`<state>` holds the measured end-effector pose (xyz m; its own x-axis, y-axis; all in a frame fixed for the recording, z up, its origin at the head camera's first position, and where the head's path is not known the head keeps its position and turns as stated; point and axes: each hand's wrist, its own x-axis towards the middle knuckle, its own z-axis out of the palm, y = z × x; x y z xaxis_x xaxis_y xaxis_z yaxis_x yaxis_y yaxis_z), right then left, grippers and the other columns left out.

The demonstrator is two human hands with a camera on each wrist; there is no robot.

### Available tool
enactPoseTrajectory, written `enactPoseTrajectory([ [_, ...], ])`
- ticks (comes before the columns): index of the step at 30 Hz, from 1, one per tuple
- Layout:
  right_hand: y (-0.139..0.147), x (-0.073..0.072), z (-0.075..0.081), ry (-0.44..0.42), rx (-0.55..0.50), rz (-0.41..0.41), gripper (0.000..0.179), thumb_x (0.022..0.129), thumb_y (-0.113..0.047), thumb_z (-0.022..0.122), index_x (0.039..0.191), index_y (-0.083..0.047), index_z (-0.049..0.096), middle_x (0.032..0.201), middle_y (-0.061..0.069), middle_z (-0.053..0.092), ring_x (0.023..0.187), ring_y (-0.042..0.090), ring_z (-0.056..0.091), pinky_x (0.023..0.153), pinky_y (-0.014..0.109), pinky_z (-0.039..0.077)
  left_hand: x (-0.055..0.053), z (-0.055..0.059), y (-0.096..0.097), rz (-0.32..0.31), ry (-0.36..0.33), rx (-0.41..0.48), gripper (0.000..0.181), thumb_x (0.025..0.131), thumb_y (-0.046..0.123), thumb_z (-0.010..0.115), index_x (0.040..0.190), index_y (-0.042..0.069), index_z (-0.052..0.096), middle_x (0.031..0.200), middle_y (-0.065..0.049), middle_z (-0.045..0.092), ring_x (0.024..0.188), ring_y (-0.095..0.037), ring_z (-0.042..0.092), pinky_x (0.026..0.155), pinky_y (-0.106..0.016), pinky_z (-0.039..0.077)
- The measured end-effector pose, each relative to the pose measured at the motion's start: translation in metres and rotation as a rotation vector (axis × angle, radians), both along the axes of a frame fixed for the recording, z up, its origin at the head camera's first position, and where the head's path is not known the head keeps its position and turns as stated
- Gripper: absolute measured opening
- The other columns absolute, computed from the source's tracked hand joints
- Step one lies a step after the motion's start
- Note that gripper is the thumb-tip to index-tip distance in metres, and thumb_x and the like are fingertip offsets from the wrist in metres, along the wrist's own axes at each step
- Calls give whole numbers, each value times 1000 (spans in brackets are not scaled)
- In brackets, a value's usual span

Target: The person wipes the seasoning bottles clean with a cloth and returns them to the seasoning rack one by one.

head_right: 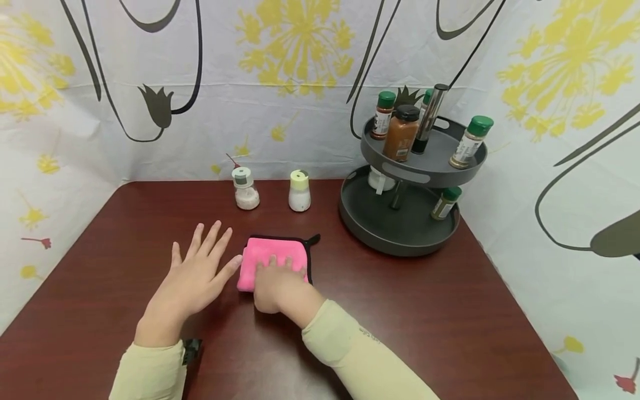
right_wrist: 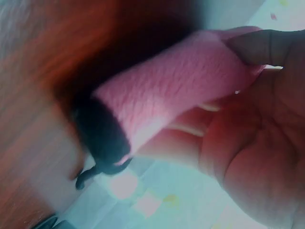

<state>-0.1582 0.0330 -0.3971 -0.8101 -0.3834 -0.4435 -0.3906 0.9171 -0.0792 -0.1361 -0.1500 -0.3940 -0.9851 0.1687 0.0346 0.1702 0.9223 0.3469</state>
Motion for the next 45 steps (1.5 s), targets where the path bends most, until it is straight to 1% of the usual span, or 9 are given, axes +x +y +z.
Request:
enactPoseTrajectory([
  [7, 10, -10, 3, -14, -85, 86, 58, 113, -32, 40, 167, -12, 35, 173, 18, 33, 162, 38, 30, 133, 54, 26, 1, 0, -1, 6, 4, -1, 82, 108, 69, 34, 171, 17, 24, 181, -13, 10, 167, -46, -2, 120, -85, 0],
  [14, 16, -15, 2, -60, -158, 89, 56, 113, -34, 39, 166, -14, 38, 173, 16, 35, 165, 29, 26, 134, 50, 23, 3, -1, -4, 15, 1, 10, 82, 108, 68, 36, 170, 16, 25, 181, -13, 11, 167, -46, -2, 120, -85, 0],
  [21, 16, -14, 1, 26, -159, 121, 54, 108, -30, 61, 155, -6, 50, 156, 14, 57, 147, 27, 54, 125, 44, 42, 1, -5, -6, 11, -4, 18, 81, 108, 69, 36, 171, 18, 24, 181, -11, 9, 167, -45, -3, 120, -85, -2],
  [27, 14, -7, -4, 8, -78, 37, 72, 105, -27, 66, 167, -11, 34, 175, 11, 32, 161, 40, 32, 125, 59, 38, 0, -8, -7, 15, -9, 10, 80, 108, 67, 37, 171, 18, 24, 181, -11, 9, 167, -45, -2, 121, -85, -1],
  [30, 13, -6, -6, 62, -94, 31, 63, 106, -22, 62, 164, -10, 41, 172, 12, 38, 157, 42, 41, 120, 61, 43, -1, -8, -9, 12, -1, 9, 80, 108, 68, 36, 171, 18, 24, 181, -11, 9, 167, -44, -1, 121, -84, 0],
  [33, 17, -10, -5, 106, -177, 52, 52, 107, -17, 57, 157, -4, 50, 164, 16, 50, 148, 39, 53, 118, 54, 49, -2, -6, -9, 6, 5, -2, 82, 108, 70, 33, 171, 18, 25, 181, -11, 10, 167, -44, -1, 121, -84, 0],
  [38, 38, -22, 3, 13, -458, 29, 46, 108, -12, 53, 153, -2, 54, 151, 18, 62, 142, 30, 60, 118, 46, 49, -2, -4, -9, -4, 2, -31, 81, 109, 68, 35, 171, 18, 24, 181, -12, 10, 167, -44, -1, 121, -84, 1],
  [41, 57, -27, 10, -52, -683, -69, 44, 108, -18, 56, 151, -9, 58, 137, 13, 71, 121, 23, 69, 107, 44, 55, -2, -4, -8, -14, 3, -39, 79, 109, 66, 36, 171, 18, 24, 181, -11, 10, 167, -43, -1, 122, -84, 1],
  [45, 82, -29, 21, -220, -1017, -309, 41, 110, -25, 56, 148, -8, 59, 127, 11, 72, 103, 18, 68, 92, 36, 58, -3, -2, -8, -34, 11, -60, 77, 109, 64, 39, 170, 19, 25, 181, -11, 11, 168, -42, 0, 123, -82, 2],
])
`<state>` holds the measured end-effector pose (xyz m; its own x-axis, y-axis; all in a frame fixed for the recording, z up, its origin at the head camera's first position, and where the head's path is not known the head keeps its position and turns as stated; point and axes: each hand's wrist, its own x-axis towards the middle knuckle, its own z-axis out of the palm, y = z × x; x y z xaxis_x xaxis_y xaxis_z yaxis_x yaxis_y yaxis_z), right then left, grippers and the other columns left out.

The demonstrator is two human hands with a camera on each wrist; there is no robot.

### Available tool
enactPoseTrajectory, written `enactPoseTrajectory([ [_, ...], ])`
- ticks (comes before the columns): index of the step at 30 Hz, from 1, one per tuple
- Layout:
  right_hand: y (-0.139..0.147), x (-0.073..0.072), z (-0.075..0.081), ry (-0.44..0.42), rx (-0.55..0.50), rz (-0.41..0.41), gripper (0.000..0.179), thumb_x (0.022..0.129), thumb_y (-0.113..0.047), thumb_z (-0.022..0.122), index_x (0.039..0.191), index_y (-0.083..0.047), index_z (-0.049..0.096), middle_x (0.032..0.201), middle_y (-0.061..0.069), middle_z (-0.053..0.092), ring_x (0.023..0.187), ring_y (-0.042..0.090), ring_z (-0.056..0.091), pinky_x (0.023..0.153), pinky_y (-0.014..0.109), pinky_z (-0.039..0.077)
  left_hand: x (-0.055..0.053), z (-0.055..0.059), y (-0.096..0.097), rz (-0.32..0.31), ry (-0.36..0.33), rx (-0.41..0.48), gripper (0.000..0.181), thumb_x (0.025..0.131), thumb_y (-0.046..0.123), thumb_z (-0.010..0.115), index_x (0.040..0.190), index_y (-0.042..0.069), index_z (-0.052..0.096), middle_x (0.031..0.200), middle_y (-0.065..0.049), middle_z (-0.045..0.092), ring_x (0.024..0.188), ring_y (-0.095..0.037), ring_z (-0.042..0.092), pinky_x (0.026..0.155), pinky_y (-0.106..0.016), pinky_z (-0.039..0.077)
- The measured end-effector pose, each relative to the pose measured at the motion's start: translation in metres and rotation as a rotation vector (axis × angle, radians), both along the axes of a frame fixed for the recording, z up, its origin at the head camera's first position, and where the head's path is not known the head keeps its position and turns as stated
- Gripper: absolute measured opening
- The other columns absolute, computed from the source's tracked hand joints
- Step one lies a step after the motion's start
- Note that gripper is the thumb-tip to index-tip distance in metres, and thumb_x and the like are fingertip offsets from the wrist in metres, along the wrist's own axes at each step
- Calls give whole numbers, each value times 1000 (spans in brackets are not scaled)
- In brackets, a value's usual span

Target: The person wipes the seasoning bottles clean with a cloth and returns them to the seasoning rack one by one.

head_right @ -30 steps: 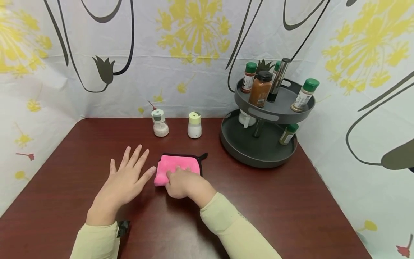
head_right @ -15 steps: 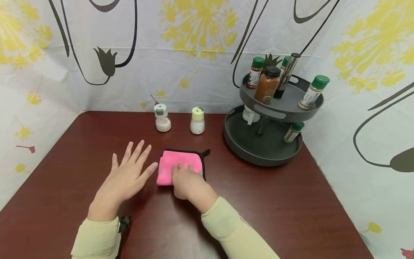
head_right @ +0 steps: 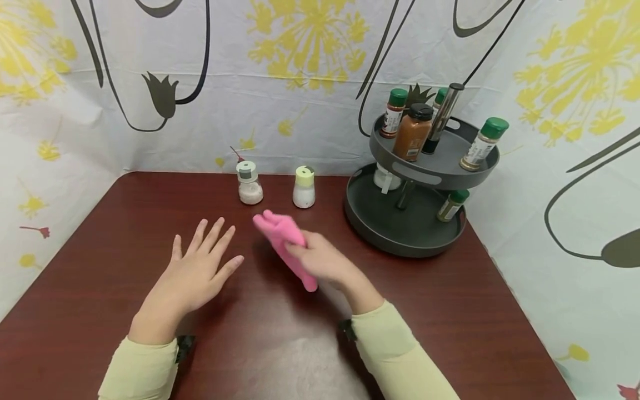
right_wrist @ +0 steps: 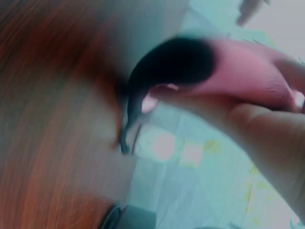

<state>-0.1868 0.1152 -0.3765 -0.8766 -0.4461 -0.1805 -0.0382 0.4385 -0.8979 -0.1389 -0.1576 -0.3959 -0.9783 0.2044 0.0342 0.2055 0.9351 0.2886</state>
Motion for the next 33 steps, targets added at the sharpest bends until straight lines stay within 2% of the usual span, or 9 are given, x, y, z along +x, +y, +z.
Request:
enactPoseTrajectory([
  [3, 16, 1, 8, -203, -303, -99, 42, 113, -27, 50, 148, -5, 53, 127, 10, 68, 108, 18, 68, 92, 36, 59, -3, 4, 1, -22, 16, -26, 77, 109, 64, 41, 170, 19, 26, 181, -11, 13, 168, -41, 2, 124, -81, 4],
  [6, 30, 3, 11, -344, -553, -157, 40, 114, -29, 47, 149, -10, 46, 127, 2, 67, 112, 16, 68, 94, 37, 60, -9, 10, 2, -38, 20, -50, 78, 109, 64, 41, 171, 19, 25, 181, -9, 13, 168, -41, 5, 125, -79, 7],
  [13, 48, 12, 2, -575, -902, -283, 37, 112, -31, 52, 146, -22, 40, 132, -6, 66, 122, 11, 67, 103, 37, 59, -31, 18, 6, -46, -1, -75, 77, 110, 62, 38, 170, 16, 26, 179, -13, 19, 166, -41, 15, 128, -72, 17],
  [15, 50, 14, -1, -620, -939, -329, 41, 111, -32, 56, 147, -24, 40, 135, -5, 67, 124, 12, 68, 104, 39, 59, -43, 17, 9, -42, 12, -45, 75, 110, 59, 41, 170, 15, 28, 179, -15, 19, 165, -42, 19, 126, -71, 27],
  [18, 52, 14, -4, -640, -954, -383, 44, 109, -31, 59, 148, -24, 41, 137, -4, 66, 125, 14, 68, 105, 40, 59, -66, 14, 13, 15, 10, 105, 75, 108, 53, 49, 169, 14, 29, 180, -13, 14, 164, -42, 23, 117, -74, 38],
  [22, 55, 14, -8, -649, -964, -414, 43, 110, -30, 58, 149, -25, 40, 138, -4, 66, 126, 14, 67, 104, 40, 59, -101, 10, 16, 154, 15, 415, 79, 103, 39, 63, 167, 8, 28, 179, -17, 15, 161, -45, 26, 118, -72, 38],
  [25, 58, 14, -11, -655, -978, -431, 40, 111, -27, 55, 148, -24, 40, 136, -4, 66, 126, 14, 66, 104, 39, 59, -128, 10, 17, 248, 18, 574, 84, 99, 29, 71, 166, 5, 27, 173, -22, 25, 158, -46, 32, 124, -65, 34],
  [28, 59, 14, -14, -655, -986, -449, 37, 112, -25, 53, 146, -23, 40, 135, -5, 65, 127, 13, 64, 104, 37, 58, -150, 7, 20, 317, -12, 643, 88, 97, 27, 75, 167, 6, 25, 169, -24, 33, 155, -45, 35, 124, -62, 36],
  [33, 59, 16, -17, -661, -989, -455, 36, 112, -25, 52, 146, -23, 40, 135, -5, 64, 128, 14, 62, 105, 37, 58, -174, -3, 21, 359, -71, 643, 89, 97, 36, 77, 165, 7, 28, 161, -25, 42, 151, -45, 40, 123, -61, 38],
])
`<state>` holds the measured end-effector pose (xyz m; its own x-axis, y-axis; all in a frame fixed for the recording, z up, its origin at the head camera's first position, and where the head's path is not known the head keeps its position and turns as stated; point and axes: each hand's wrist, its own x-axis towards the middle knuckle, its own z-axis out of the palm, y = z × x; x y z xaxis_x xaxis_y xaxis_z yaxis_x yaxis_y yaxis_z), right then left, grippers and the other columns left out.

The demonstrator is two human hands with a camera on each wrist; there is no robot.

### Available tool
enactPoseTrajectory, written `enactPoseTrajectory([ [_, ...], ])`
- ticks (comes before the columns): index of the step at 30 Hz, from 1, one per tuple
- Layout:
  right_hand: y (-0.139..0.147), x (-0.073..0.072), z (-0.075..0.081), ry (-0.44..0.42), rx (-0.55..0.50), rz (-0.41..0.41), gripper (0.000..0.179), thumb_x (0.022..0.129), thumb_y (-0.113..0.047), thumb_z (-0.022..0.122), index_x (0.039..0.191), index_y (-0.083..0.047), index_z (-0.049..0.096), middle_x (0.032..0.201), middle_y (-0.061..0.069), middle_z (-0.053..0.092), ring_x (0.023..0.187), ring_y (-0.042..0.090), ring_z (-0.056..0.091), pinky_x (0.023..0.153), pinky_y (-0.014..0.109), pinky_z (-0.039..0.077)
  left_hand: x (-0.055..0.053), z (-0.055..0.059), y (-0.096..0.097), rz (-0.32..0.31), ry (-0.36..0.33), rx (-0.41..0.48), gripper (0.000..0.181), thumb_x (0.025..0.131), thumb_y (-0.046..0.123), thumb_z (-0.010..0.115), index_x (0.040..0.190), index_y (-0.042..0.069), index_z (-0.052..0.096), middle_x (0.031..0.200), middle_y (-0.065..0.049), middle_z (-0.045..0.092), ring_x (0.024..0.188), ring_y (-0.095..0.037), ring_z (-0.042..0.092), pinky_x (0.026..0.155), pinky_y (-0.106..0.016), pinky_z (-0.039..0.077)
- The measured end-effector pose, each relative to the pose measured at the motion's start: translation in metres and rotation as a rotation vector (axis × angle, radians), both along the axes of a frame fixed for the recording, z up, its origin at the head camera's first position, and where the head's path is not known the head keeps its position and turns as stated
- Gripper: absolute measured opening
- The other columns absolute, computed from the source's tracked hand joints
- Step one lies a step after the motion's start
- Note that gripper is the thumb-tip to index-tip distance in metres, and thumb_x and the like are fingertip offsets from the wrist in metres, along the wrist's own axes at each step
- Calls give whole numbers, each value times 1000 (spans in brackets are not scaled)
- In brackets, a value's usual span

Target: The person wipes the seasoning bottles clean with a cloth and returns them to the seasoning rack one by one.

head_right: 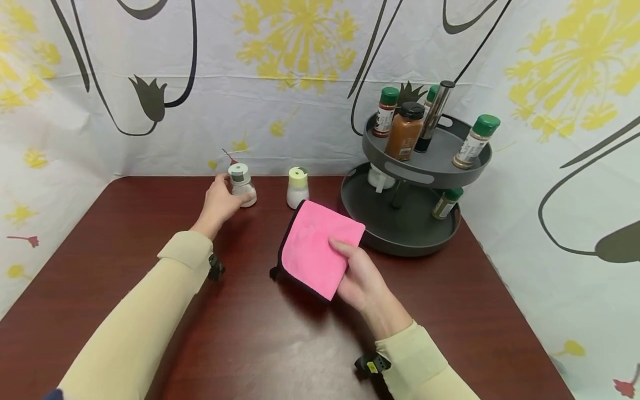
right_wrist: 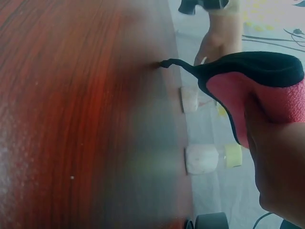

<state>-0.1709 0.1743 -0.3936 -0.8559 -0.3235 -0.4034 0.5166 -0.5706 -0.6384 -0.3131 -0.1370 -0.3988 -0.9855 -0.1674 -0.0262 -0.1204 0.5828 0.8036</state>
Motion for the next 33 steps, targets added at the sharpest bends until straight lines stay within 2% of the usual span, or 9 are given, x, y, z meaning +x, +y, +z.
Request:
enactPoseTrajectory([
  [3, 0, 0, 0, 0, -2, 4, 35, 112, -25, 50, 145, -23, 40, 135, -5, 65, 128, 14, 63, 105, 37, 57, -11, -6, -1, 23, -11, 4, 89, 97, 41, 77, 163, 6, 30, 160, -24, 46, 149, -43, 45, 122, -59, 40],
  [7, -2, -1, -1, 2, 1, -1, 35, 112, -26, 50, 145, -23, 40, 136, -5, 64, 128, 14, 63, 106, 37, 57, -20, -12, -2, 52, -35, -5, 89, 97, 43, 76, 164, 7, 30, 161, -22, 48, 147, -42, 49, 120, -60, 43],
  [11, -1, -1, -2, 11, 7, -3, 36, 112, -27, 51, 146, -23, 40, 137, -5, 64, 128, 14, 63, 106, 37, 57, -24, -16, -3, 67, -57, -9, 79, 99, 41, 74, 162, 9, 37, 159, -20, 53, 144, -41, 53, 117, -60, 46],
  [16, 0, -3, -4, 18, -2, 4, 36, 112, -28, 51, 146, -22, 41, 135, -5, 66, 126, 13, 64, 105, 37, 57, -25, -19, 1, 81, -35, -21, 68, 101, 39, 73, 155, 7, 46, 153, -20, 59, 139, -42, 58, 115, -60, 47],
  [21, -1, -4, -4, 15, -12, 12, 34, 112, -27, 50, 144, -21, 42, 132, -5, 68, 122, 12, 67, 103, 36, 58, -21, -20, 6, 88, -5, -15, 70, 101, 41, 73, 157, 9, 45, 154, -19, 58, 139, -42, 58, 115, -60, 47],
  [26, -4, -4, -3, 21, -16, 12, 35, 112, -27, 51, 146, -21, 41, 135, -5, 67, 125, 12, 66, 105, 37, 58, -13, -15, 8, 95, 52, -7, 72, 101, 41, 73, 158, 9, 44, 154, -19, 58, 140, -41, 57, 115, -59, 48],
  [33, -5, -3, 1, 19, 18, -43, 33, 113, -26, 50, 145, -21, 42, 133, -5, 68, 122, 11, 68, 102, 36, 59, 2, 1, 17, 93, 237, 45, 66, 94, 46, 81, 145, 11, 59, 141, -14, 68, 129, -35, 63, 108, -54, 53],
])
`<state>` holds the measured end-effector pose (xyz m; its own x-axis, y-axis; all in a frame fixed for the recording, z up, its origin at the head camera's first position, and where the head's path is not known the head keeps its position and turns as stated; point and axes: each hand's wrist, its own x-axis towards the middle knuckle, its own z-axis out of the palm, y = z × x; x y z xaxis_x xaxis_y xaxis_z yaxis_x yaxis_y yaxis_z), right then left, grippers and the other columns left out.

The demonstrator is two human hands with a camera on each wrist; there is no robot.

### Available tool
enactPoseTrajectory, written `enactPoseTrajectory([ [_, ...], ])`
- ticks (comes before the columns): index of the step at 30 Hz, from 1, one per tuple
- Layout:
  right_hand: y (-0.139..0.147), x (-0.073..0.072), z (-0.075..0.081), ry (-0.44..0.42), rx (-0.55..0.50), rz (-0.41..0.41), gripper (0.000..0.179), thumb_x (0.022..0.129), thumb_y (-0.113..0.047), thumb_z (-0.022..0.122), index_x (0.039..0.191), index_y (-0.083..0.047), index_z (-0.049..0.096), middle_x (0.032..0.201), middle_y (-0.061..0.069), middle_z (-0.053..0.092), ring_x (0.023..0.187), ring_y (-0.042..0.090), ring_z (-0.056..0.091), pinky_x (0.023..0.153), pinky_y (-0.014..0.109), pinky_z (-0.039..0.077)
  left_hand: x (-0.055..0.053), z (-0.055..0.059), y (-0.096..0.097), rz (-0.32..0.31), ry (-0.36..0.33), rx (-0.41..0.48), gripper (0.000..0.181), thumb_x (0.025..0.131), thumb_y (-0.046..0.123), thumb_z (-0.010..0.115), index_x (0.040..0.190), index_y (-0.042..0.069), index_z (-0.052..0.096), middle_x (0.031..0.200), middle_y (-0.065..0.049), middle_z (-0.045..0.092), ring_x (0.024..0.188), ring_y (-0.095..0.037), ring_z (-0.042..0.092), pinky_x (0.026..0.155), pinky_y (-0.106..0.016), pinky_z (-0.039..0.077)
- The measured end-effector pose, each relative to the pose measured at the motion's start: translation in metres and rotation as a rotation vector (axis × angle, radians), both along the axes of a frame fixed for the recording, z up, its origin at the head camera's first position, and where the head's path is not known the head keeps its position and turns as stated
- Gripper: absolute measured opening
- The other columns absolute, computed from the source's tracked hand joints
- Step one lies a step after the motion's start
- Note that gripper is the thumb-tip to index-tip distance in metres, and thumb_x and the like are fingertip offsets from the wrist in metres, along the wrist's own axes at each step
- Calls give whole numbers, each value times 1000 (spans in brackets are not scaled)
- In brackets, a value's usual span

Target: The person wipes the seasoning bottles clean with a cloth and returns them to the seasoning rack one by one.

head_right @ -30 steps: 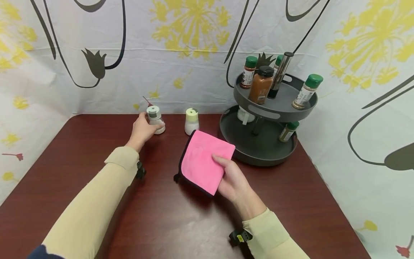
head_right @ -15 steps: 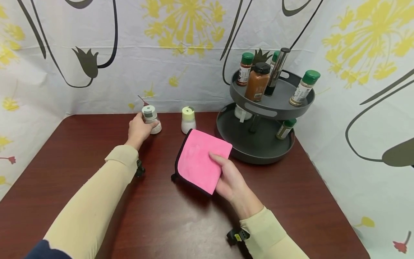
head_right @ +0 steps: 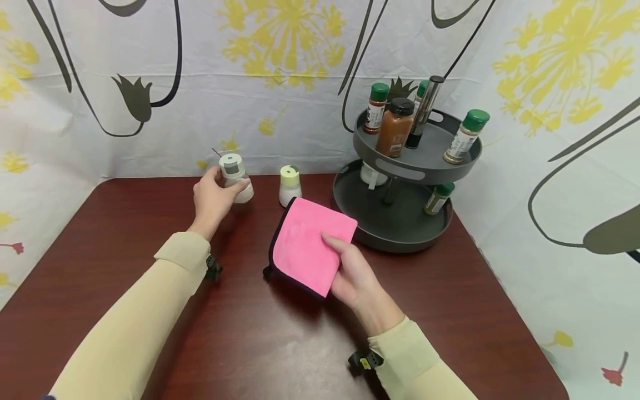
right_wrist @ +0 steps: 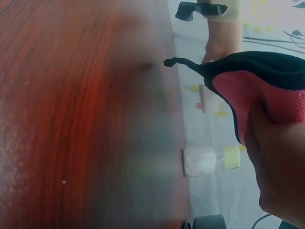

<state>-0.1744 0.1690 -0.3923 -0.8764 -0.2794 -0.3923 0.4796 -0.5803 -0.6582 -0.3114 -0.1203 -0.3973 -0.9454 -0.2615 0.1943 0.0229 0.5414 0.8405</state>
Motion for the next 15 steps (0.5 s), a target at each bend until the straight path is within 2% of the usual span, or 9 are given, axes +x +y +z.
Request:
enactPoseTrajectory([
  [4, -1, 0, 3, 13, 6, 1, 32, 113, -27, 50, 143, -22, 43, 131, -5, 68, 121, 10, 68, 102, 35, 59, 19, 18, 7, -24, 88, 91, 66, 91, 45, 84, 144, 14, 60, 134, -13, 68, 120, -32, 63, 100, -51, 56],
  [10, -3, -5, 13, 90, 25, -6, 29, 114, -27, 48, 142, -21, 45, 129, -7, 68, 120, 9, 67, 101, 34, 59, 59, 46, 23, -115, 170, 203, 61, 88, 41, 87, 139, 19, 63, 124, -10, 70, 104, -26, 66, 87, -43, 57],
  [13, -6, -7, 21, 159, 40, -37, 28, 114, -27, 48, 141, -20, 46, 129, -6, 67, 121, 9, 66, 101, 32, 58, 81, 57, 31, -153, 207, 205, 58, 86, 37, 90, 136, 20, 66, 120, -9, 70, 100, -25, 67, 86, -41, 56],
  [15, -9, -7, 26, 198, 54, -68, 26, 114, -26, 49, 139, -19, 48, 129, -6, 67, 121, 9, 65, 102, 32, 57, 97, 62, 36, -181, 233, 172, 58, 84, 34, 92, 134, 17, 67, 118, -8, 68, 102, -24, 65, 87, -41, 55],
])
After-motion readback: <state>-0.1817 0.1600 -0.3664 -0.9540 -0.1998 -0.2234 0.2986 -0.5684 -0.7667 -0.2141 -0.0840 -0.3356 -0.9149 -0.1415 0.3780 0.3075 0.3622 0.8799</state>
